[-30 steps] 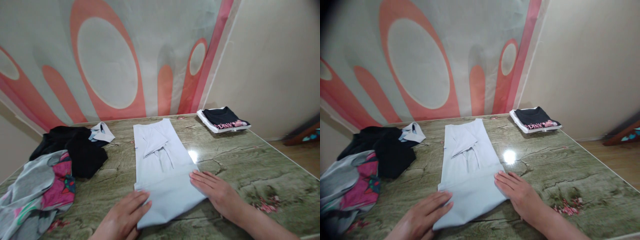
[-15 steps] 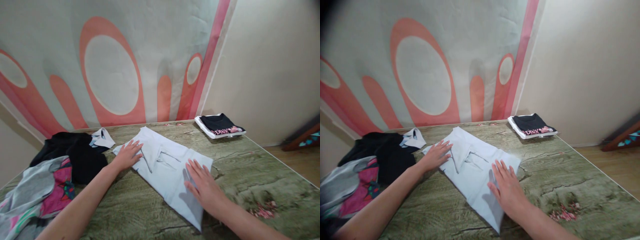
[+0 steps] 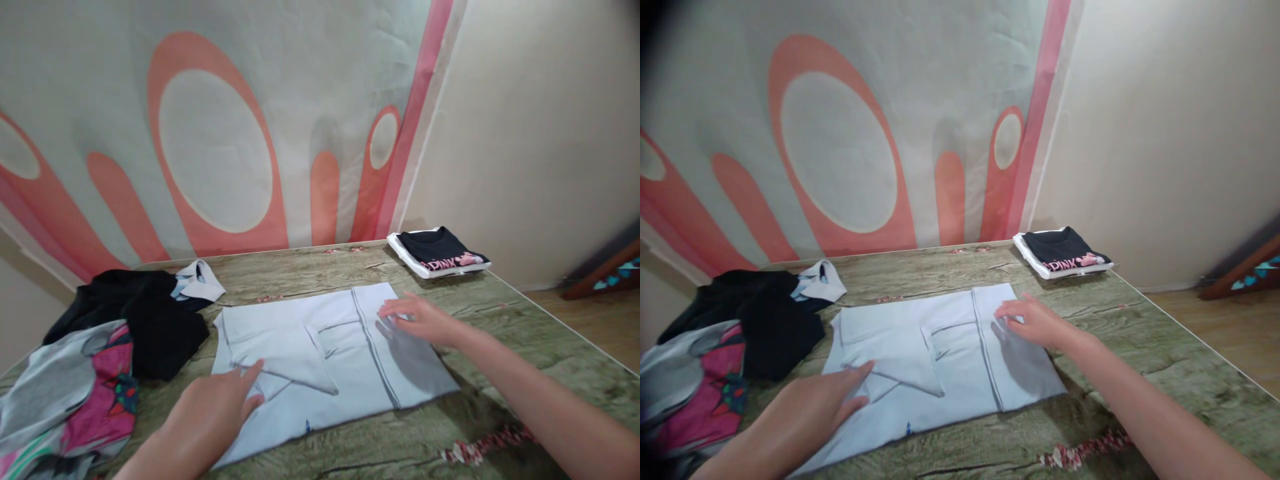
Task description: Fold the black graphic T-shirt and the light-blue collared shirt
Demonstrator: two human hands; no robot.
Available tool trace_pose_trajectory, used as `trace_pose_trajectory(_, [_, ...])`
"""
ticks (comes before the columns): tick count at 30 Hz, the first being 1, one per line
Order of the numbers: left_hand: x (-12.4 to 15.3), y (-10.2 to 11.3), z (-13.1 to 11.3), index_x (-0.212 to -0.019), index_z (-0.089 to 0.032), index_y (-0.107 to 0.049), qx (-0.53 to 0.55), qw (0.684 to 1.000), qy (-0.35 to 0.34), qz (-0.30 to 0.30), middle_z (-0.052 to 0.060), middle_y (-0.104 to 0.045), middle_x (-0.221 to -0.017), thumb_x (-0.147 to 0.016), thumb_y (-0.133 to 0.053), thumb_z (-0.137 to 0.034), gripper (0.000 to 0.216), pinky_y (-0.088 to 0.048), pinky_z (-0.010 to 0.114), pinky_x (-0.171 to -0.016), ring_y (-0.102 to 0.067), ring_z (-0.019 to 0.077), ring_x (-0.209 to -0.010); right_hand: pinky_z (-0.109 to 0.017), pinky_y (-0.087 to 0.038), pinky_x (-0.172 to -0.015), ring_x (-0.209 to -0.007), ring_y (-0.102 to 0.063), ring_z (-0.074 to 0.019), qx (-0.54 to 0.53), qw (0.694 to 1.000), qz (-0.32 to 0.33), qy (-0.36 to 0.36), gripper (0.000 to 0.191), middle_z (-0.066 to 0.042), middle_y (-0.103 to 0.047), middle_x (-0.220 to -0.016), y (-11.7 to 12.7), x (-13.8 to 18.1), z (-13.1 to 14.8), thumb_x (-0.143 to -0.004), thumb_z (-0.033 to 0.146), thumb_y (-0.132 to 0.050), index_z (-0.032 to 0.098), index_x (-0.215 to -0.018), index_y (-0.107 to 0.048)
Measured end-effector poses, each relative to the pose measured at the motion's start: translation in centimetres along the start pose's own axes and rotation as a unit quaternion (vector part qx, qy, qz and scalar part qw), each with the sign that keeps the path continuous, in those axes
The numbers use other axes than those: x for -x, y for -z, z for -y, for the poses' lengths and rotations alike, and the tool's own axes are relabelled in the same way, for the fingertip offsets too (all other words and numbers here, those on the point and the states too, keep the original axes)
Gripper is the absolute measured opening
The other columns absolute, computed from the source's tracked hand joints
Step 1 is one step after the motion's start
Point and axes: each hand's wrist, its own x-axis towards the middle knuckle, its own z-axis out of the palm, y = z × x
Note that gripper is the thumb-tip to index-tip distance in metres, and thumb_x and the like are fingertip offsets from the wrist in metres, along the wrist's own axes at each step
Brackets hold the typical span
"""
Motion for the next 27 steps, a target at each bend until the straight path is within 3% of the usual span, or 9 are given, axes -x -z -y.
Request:
trace_pose_trajectory(3, [-0.9,1.9,-0.8,-0.129,-0.02,-0.058,-0.011,0.998,-0.02,-0.057,0.015,-0.071,-0.109,-0.094,-0.041,-0.029,0.04,-0.052,0.041,-0.081,-0.068,0.031,-0.098,-0.049,-0.029,-0.112,-0.13,-0.048,-0.0232,0.017,0.996,-0.09,-0.02,0.039,-0.007,-0.058,-0.136,-1.2,-2.7,0.7,-0.097,0.03,-0.035,0.024,-0.127,-0.059])
trace_pose_trajectory(6, [-4.4,3.1,-3.1,-0.124,-0.016,-0.06,-0.001,0.989,-0.084,-0.121,0.016,-0.065,-0.122,-0.095,-0.038,-0.02,0.038,-0.051,0.041,-0.085,-0.064,0.0287,-0.107,-0.047,-0.031,-0.111,-0.138,-0.036,-0.0247,0.053,0.994,-0.085,-0.032,0.048,-0.012,-0.044,-0.147,-3.2,-5.2,1.8,-0.098,0.036,-0.033,0.017,-0.138,-0.048])
trace_pose_trajectory(9, [-8.3,3.2,-5.6,-0.136,-0.019,-0.049,0.031,0.971,-0.165,-0.17,0.013,-0.052,-0.14,-0.097,-0.037,-0.024,0.041,-0.042,0.044,-0.101,-0.051,0.0267,-0.126,-0.05,-0.026,-0.113,-0.142,-0.027,-0.0264,0.092,0.992,-0.066,-0.054,0.057,-0.015,-0.034,-0.152,-4.9,-6.4,2.4,-0.098,0.044,-0.031,0.013,-0.145,-0.038])
trace_pose_trajectory(12, [-11.0,2.1,-6.6,-0.149,-0.021,-0.029,0.061,0.964,-0.209,-0.154,0.01,-0.03,-0.155,-0.099,-0.036,-0.041,0.055,-0.025,0.05,-0.113,-0.025,0.0253,-0.143,-0.052,-0.019,-0.115,-0.144,-0.021,-0.0254,0.112,0.989,-0.069,-0.063,0.061,-0.012,-0.028,-0.155,-5.9,-6.5,2.2,-0.099,0.049,-0.025,0.014,-0.149,-0.03])
trace_pose_trajectory(16, [-11.9,-0.5,-5.6,-0.152,-0.026,-0.021,0.093,0.968,-0.193,-0.13,0.008,-0.018,-0.159,-0.096,-0.024,-0.06,0.065,-0.015,0.052,-0.115,-0.014,0.0265,-0.146,-0.05,-0.018,-0.116,-0.145,-0.02,-0.0234,0.114,0.989,-0.066,-0.062,0.062,-0.009,-0.025,-0.156,-6.3,-6.3,1.8,-0.099,0.051,-0.019,0.017,-0.151,-0.025])
trace_pose_trajectory(21, [-11.7,-2.0,-3.5,-0.152,-0.03,-0.016,0.102,0.965,-0.192,-0.149,0.005,-0.016,-0.159,-0.097,-0.02,-0.06,0.063,-0.012,0.049,-0.116,-0.014,0.0238,-0.146,-0.051,-0.019,-0.115,-0.144,-0.022,-0.0231,0.126,0.988,-0.069,-0.052,0.062,-0.009,-0.027,-0.155,-6.5,-6.3,1.6,-0.099,0.051,-0.019,0.018,-0.151,-0.023])
trace_pose_trajectory(27, [-12.0,-2.5,-0.5,-0.151,-0.027,-0.024,0.103,0.971,-0.139,-0.168,0.007,-0.021,-0.158,-0.099,-0.02,-0.055,0.059,-0.016,0.05,-0.115,-0.016,0.0251,-0.146,-0.053,-0.021,-0.114,-0.144,-0.023,-0.0242,0.15,0.984,-0.074,-0.057,0.063,-0.01,-0.028,-0.155,-6.6,-6.4,0.7,-0.098,0.052,-0.018,0.019,-0.151,-0.023])
